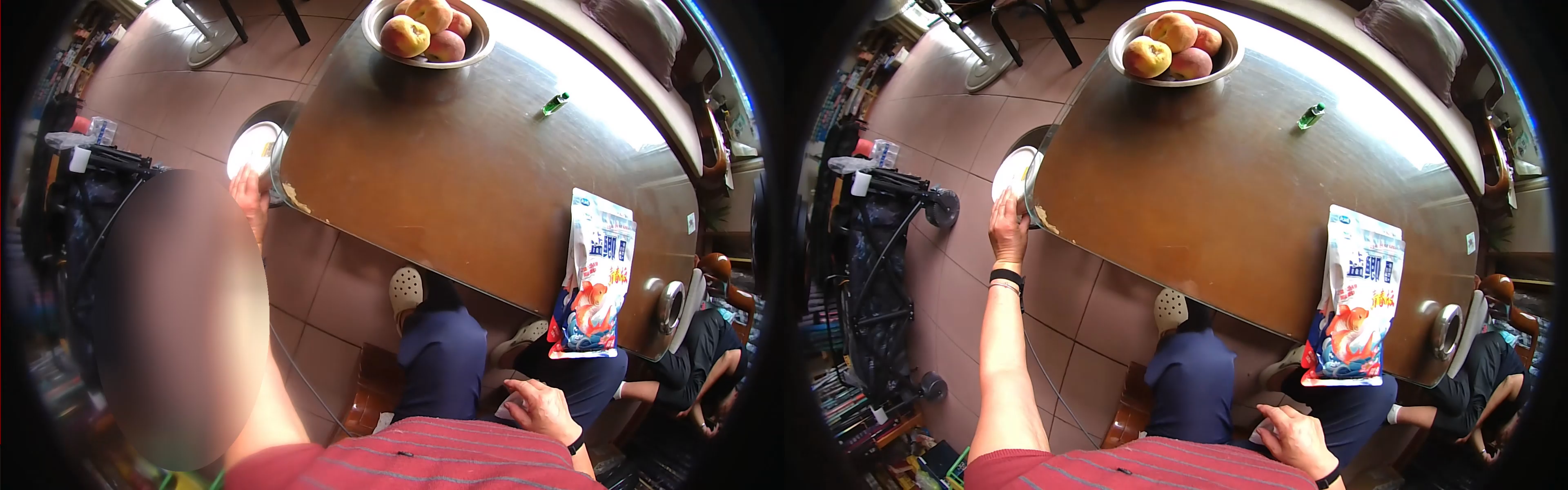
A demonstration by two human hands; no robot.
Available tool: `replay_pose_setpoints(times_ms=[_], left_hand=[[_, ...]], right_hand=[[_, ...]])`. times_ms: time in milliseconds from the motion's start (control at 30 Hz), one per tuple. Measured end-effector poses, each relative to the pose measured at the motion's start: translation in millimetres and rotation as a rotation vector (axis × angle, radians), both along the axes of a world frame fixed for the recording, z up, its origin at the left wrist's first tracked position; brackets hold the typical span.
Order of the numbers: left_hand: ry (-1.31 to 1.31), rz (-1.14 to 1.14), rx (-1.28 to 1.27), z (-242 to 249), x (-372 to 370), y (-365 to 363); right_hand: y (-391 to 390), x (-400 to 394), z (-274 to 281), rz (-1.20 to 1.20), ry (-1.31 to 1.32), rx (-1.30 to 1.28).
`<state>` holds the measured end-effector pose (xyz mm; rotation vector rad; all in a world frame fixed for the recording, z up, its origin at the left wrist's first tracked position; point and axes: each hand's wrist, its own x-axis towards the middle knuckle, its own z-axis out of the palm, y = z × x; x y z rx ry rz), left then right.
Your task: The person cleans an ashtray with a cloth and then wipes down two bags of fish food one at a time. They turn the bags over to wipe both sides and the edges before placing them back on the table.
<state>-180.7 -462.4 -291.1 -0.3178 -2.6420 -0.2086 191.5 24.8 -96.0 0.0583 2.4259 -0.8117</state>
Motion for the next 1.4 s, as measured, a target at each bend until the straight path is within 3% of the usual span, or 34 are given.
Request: replay_pose_setpoints(times_ms=[133,233,300,367,433,467,533,633,700,867,933,1033,1100,1167,1233,1267,1333,1400], left_hand=[[0.046,0.036,0.026,6,-2,4],[0.003,0.207,0.226,14,-8,4],[0.008,0.433,0.701,13,-17,-4],[0.156,0.337,1.313,2,-30,-19],[0.132,0.337,1.715,19,-25,-24],[0.139,0.331,1.708,29,-20,-26],[0.038,0.156,2.113,49,-5,-20],[0.026,0.114,2.287,61,12,-20],[-0.062,-0.123,2.320,58,19,-32],[-0.459,-0.251,2.374,93,48,2],[-0.558,-0.300,2.284,124,72,63],[-0.725,-0.281,2.272,148,108,155],[-0.886,-0.395,2.190,168,137,221],[-1.078,-0.329,2.174,179,163,275],[-1.287,-0.416,2.114,192,191,329],[-1.445,-0.593,2.103,195,202,352],[-1.481,-0.594,1.996,211,226,396],[-1.511,-0.634,1.922,211,237,434]], right_hand=[[2,1,0,0.024,0.031,0.008],[3,3,1,0.027,0.016,0.011],[3,5,2,0.019,0.037,-0.006],[3,7,3,0.014,0.060,-0.024],[4,11,5,0.007,0.069,-0.034],[4,13,6,0.008,0.077,-0.042],[5,16,10,-0.023,0.079,-0.040],[15,19,15,0.001,0.163,-0.017],[28,20,13,-0.018,0.275,-0.027],[54,-17,15,-0.263,0.531,-0.322],[55,-41,12,-0.333,0.584,-0.403],[50,-71,31,-0.374,0.461,-0.532],[51,-80,29,-0.453,0.311,-0.727],[59,-79,46,-0.534,0.076,-0.769],[74,-68,52,-0.605,0.201,-0.757],[87,-55,59,-0.587,0.280,-0.842],[101,-48,43,-0.718,0.526,-1.048],[135,-35,41,-0.929,0.446,-1.043]])
